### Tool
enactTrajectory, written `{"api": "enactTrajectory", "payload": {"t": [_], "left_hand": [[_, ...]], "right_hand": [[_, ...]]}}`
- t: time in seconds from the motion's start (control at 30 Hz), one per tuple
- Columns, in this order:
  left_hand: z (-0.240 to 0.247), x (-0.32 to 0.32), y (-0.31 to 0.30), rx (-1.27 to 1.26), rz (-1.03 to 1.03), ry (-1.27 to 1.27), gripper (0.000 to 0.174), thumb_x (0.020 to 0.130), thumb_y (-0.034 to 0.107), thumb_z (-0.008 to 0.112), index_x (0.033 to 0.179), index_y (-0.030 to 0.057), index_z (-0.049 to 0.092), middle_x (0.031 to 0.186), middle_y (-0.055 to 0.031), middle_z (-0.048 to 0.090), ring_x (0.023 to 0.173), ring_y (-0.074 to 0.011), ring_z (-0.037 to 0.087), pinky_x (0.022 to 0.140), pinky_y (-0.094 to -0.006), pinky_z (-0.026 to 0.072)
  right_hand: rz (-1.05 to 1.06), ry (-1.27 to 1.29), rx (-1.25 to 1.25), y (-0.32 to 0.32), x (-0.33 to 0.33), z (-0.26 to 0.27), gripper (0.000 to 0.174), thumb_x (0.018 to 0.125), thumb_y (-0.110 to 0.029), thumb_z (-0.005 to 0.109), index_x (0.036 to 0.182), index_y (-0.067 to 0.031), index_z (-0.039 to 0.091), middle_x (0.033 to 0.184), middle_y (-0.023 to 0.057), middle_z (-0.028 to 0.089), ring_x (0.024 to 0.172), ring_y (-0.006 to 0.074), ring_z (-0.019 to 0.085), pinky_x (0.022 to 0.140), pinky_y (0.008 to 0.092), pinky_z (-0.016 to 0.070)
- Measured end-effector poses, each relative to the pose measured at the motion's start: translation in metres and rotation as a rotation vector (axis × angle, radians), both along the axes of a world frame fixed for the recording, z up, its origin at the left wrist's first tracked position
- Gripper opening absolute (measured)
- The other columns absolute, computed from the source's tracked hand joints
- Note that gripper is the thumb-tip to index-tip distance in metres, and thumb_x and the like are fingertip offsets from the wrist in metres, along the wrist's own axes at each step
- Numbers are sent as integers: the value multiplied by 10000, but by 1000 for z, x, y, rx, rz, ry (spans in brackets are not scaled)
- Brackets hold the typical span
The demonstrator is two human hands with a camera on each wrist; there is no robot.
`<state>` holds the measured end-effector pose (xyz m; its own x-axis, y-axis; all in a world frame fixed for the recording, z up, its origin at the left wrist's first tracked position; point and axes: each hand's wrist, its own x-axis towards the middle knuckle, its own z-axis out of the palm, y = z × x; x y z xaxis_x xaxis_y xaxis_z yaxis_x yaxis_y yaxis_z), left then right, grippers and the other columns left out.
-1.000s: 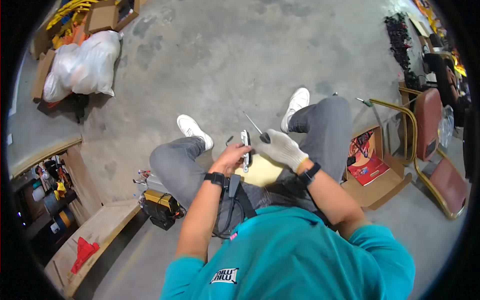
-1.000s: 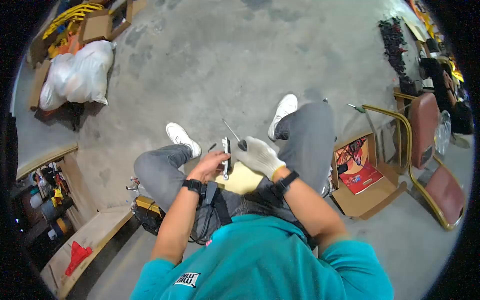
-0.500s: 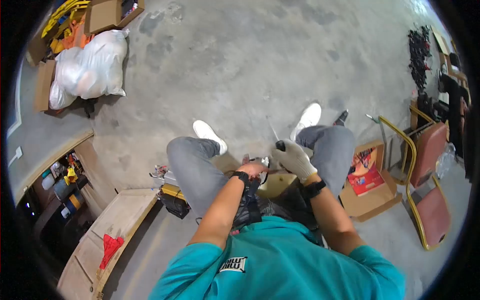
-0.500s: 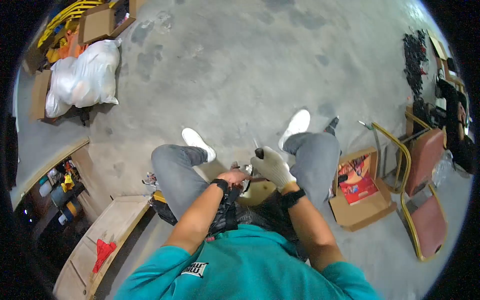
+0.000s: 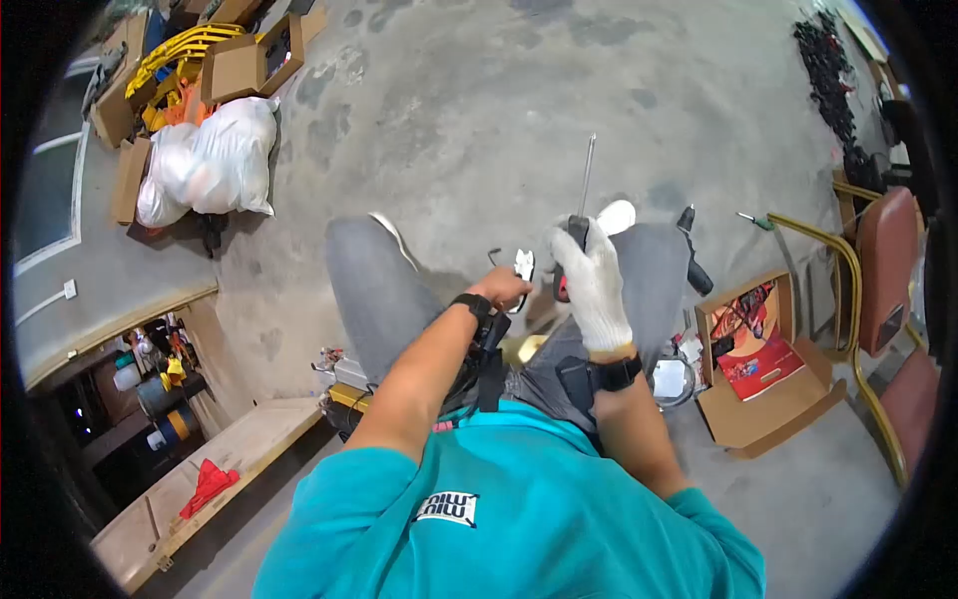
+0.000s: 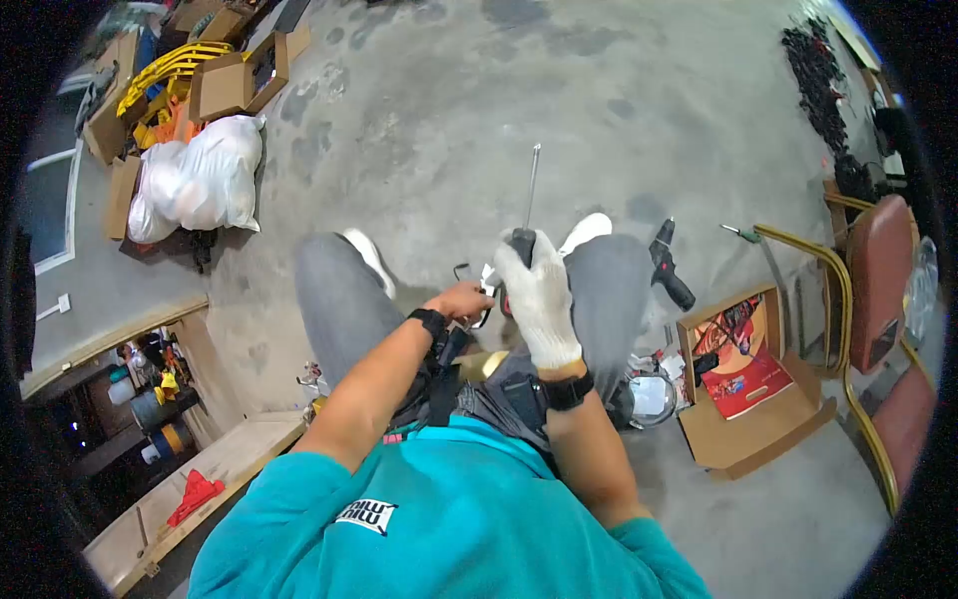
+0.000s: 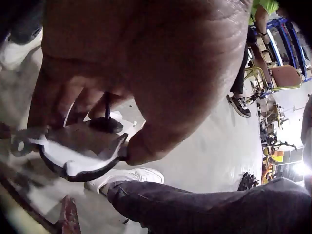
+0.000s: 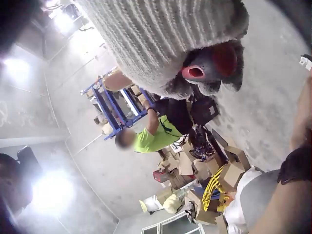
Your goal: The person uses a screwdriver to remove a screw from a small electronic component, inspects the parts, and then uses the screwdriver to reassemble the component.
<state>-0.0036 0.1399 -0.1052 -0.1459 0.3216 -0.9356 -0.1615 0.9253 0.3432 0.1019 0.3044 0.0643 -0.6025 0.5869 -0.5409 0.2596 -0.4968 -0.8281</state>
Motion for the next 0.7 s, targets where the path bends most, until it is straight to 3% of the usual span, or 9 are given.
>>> {"api": "enactTrajectory", "payload": {"t": [0.03,0.1,0.17,0.23,0.33,0.37,0.57,0.63,0.7], "left_hand": [[3,3,4,27,-103,91,338,800,281,685,827,-55,665,737,-111,666,621,-221,635,512,-377,475],[7,8,8,-20,-78,101,381,793,291,697,888,-77,671,820,-139,692,716,-256,671,581,-392,511],[11,6,15,-61,-96,90,203,840,215,655,827,16,616,660,-45,572,531,-144,510,435,-329,377],[7,-3,14,-64,-200,114,241,833,235,671,845,-3,635,696,-66,609,537,-156,522,442,-343,386],[4,-29,19,9,-304,188,317,828,287,686,888,-23,662,720,-81,634,546,-179,542,441,-340,387],[3,-40,24,-55,-307,195,405,762,357,701,859,-36,698,777,-137,683,655,-227,646,542,-379,500],[-17,-54,17,-41,-186,108,403,774,338,695,867,-54,678,781,-132,683,646,-232,647,556,-378,501],[-8,-49,27,0,-190,114,262,836,267,657,775,16,612,575,-55,553,420,-157,464,380,-348,322],[17,-49,39,-8,-183,124,252,839,259,658,791,16,612,611,-55,575,446,-161,485,394,-343,347]], "right_hand": [[-1,4,3,2,6,-8,257,887,-214,633,1039,-8,624,768,48,619,674,116,593,655,274,480],[-95,21,-50,4,13,-31,247,880,-199,637,1029,-3,625,787,34,626,664,128,609,624,272,478],[-133,17,-90,7,15,-37,223,881,-184,633,1017,-7,629,798,24,625,653,129,616,596,271,479],[-239,147,-168,11,10,-32,213,887,-187,630,1013,-15,629,805,29,623,644,121,610,585,274,484],[-246,77,-135,14,5,-40,211,893,-185,620,1018,-15,622,806,32,620,650,121,613,585,270,487],[-248,69,-135,13,5,-42,211,893,-185,620,1018,-15,622,806,32,620,650,121,613,585,270,487],[-244,-67,-128,12,-7,-44,208,877,-184,624,1003,-18,620,797,19,600,605,105,564,555,256,474],[-240,-81,-103,7,-11,-46,201,873,-179,624,993,-18,620,793,22,604,608,107,573,552,257,474],[-249,-86,-57,5,-17,-46,186,864,-168,624,973,-18,619,785,29,612,613,110,591,545,260,475]]}}
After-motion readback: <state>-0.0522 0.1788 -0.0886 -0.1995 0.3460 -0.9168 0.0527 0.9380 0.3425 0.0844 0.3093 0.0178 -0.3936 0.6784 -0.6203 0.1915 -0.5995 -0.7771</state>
